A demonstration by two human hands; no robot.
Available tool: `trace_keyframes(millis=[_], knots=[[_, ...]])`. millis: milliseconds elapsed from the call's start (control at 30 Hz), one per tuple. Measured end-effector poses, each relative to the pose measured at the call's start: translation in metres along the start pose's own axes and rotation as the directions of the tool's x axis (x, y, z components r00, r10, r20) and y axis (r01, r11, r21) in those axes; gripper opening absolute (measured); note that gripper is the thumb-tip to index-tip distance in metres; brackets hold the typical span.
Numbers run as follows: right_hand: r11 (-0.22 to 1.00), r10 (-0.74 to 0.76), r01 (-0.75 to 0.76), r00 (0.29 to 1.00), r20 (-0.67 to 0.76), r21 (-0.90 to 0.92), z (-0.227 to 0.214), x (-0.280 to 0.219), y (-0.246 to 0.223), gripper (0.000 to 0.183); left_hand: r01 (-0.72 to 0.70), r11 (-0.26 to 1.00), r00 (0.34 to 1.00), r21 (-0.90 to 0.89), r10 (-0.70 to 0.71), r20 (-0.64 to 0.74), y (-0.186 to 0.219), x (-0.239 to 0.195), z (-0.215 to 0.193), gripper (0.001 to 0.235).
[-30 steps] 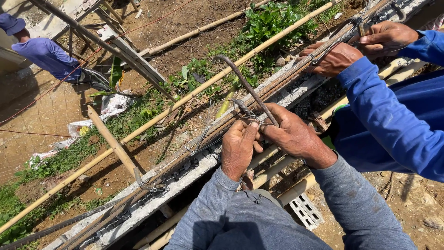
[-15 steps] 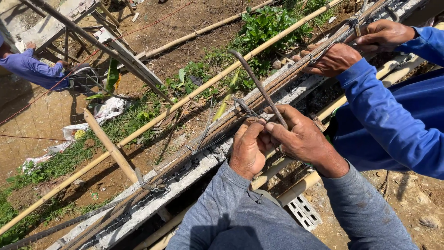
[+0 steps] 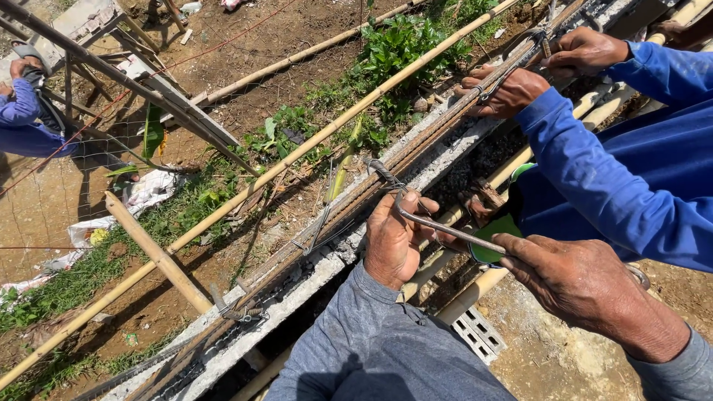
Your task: The recorder is using wire and a metal tool to tie together steel reinforcing bars for a concrete beam.
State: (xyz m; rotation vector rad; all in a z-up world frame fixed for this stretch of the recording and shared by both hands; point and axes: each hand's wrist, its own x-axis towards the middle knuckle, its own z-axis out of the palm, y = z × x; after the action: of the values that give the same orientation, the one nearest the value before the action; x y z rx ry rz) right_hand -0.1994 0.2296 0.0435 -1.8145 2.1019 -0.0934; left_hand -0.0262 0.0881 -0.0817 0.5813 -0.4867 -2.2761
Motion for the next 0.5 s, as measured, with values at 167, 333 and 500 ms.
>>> trace_keyframes(millis=[167, 333, 500], knots=[[0.997, -0.025, 0.028, 0.999, 0.041, -0.071, -0.006, 0.013, -0.006, 0.046, -0.016, 0.999, 1.000, 0.045, 0.016, -0.003, -0.004, 0.000, -0.009, 0.023], [0.997, 0.003, 0.004, 0.995, 0.098, -0.077, -0.011, 0.010, -0.011, 0.048, -0.013, 0.999, 1.000, 0.046, 0.013, 0.004, -0.002, -0.001, -0.006, 0.021], [0.998, -0.002, 0.005, 0.999, 0.041, -0.070, -0.006, 0.004, 0.000, 0.048, 0.003, 1.000, 1.000, 0.014, -0.004, 0.013, -0.006, 0.002, -0.010, 0.020]])
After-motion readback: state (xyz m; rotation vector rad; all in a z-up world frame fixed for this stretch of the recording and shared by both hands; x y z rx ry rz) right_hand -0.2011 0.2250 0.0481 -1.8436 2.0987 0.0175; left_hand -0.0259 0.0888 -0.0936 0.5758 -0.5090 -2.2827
